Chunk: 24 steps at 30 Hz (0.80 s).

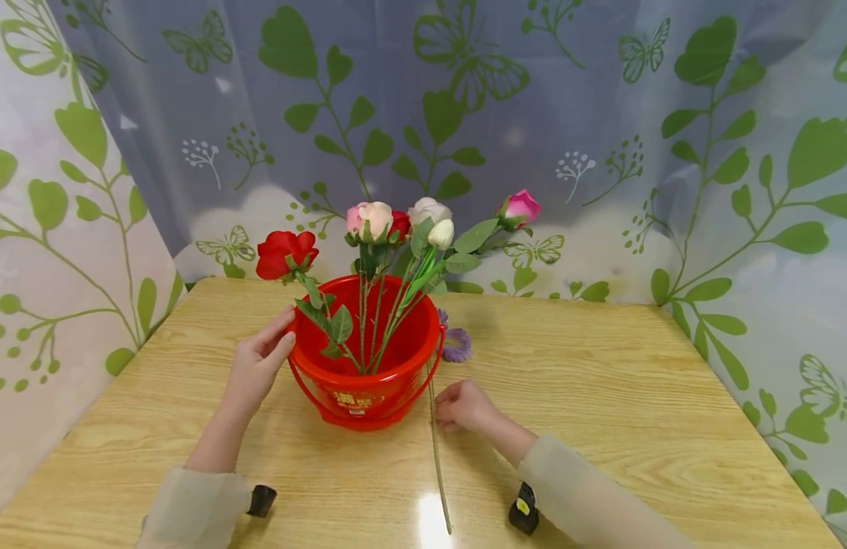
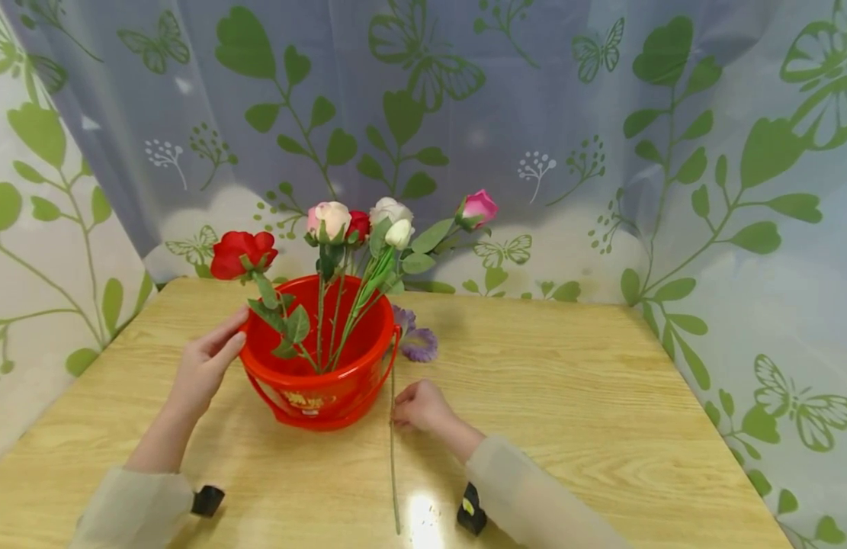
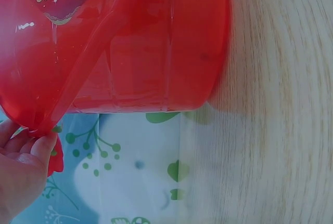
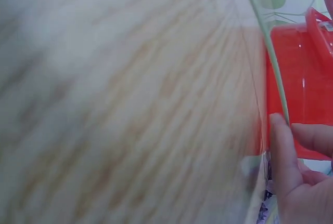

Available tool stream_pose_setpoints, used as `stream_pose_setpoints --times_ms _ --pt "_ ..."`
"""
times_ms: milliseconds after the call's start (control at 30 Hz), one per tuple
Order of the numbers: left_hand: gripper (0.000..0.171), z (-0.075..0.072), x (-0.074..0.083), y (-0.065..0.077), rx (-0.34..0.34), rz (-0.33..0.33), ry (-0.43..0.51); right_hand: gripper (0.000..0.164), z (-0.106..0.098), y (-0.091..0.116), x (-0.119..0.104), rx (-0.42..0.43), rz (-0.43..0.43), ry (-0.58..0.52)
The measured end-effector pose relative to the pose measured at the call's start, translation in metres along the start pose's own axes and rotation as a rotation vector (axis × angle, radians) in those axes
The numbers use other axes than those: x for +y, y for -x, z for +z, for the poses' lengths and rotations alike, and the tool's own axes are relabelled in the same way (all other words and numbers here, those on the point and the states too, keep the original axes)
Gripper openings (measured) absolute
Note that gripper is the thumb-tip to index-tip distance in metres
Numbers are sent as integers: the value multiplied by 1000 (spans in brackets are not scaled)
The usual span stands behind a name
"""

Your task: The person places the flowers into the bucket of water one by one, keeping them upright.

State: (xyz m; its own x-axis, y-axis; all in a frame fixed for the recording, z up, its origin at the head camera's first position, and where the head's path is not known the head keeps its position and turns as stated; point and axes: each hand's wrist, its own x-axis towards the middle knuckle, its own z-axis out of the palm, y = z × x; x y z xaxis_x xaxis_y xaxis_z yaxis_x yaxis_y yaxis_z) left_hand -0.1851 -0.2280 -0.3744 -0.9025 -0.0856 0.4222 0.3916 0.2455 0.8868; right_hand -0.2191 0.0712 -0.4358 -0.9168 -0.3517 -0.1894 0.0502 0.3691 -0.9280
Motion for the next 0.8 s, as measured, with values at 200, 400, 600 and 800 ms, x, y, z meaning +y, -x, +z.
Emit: stream_pose_setpoints --times_ms 200,400,600,800 --pt "38 0 0 0 4 -2 3 20 -2 1 0 -50 35 -131" --pt "39 0 0 0 2 -13 2 22 -8 5 -1 -91 81 -245" --pt "40 -1 -1 0 1 -20 2 17 -17 14 -3 -91 75 -372" --pt "39 0 -2 0 -1 -7 -3 10 -31 21 -5 -59 31 -463"
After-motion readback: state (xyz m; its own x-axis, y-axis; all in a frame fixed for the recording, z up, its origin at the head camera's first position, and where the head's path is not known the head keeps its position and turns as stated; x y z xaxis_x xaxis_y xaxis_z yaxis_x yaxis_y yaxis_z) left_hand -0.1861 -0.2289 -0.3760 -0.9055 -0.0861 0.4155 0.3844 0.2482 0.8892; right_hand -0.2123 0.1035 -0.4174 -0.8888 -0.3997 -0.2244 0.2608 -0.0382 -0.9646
